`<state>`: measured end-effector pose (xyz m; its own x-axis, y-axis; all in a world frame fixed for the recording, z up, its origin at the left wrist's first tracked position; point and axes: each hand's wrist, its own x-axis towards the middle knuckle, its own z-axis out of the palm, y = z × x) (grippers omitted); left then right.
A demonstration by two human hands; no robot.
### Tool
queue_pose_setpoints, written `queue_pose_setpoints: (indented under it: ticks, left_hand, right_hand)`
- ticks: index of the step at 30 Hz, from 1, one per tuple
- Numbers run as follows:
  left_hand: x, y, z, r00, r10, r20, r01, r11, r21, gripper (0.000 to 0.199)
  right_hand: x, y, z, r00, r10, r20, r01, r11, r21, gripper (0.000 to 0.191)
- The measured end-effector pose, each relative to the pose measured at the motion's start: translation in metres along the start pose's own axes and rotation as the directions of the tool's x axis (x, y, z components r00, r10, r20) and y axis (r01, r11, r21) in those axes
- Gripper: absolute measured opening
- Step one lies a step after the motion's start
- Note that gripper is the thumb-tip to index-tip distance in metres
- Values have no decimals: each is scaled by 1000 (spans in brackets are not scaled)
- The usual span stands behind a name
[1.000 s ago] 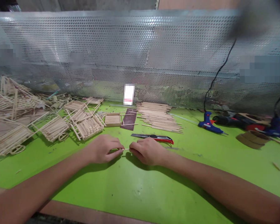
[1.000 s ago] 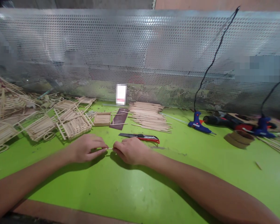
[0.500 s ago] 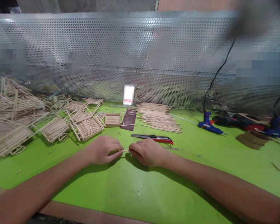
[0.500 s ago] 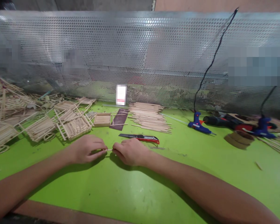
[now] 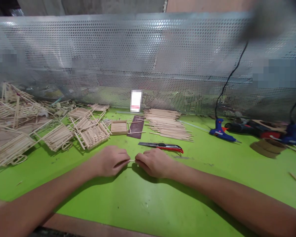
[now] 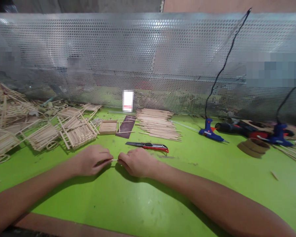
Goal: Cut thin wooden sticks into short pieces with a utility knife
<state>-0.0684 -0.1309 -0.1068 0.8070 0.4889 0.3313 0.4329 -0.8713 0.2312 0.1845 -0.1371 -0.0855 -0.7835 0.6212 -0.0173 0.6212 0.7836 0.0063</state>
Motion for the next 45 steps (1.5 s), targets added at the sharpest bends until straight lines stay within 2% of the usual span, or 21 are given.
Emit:
queue_pose_setpoints:
  ticks: [4, 11, 22, 29, 35, 45]
  left_hand:
    - [-1, 1, 4, 1000, -15, -8, 15, 999, -36, 22]
    - [0, 5, 8, 995, -28, -96, 26, 999, -18, 23]
    - [-1, 8, 10, 993, 18, -120, -15, 1000, 25, 20]
    - [1, 11, 9, 990, 10, -141, -9, 1000, 5, 19]
    - [5, 15, 4, 974, 52, -220, -44, 998, 39, 21]
    - [5, 15, 6, 977, 52, -205, -37, 996, 78, 22]
  right_hand:
    - [0, -3, -5, 999, 20, 47, -21, 1000, 14, 30]
    - [1, -6, -5, 996, 65, 66, -67, 997, 23, 31]
    - [2, -5, 1, 1000, 26, -8, -26, 1000, -4, 34]
    - [2, -4, 6, 995, 17, -102, -10, 997, 70, 28]
    - [-1, -6, 5, 983, 29, -183, -7, 992, 124, 22]
    - [1, 0, 22, 917, -79, -390, 142, 981, 135, 17]
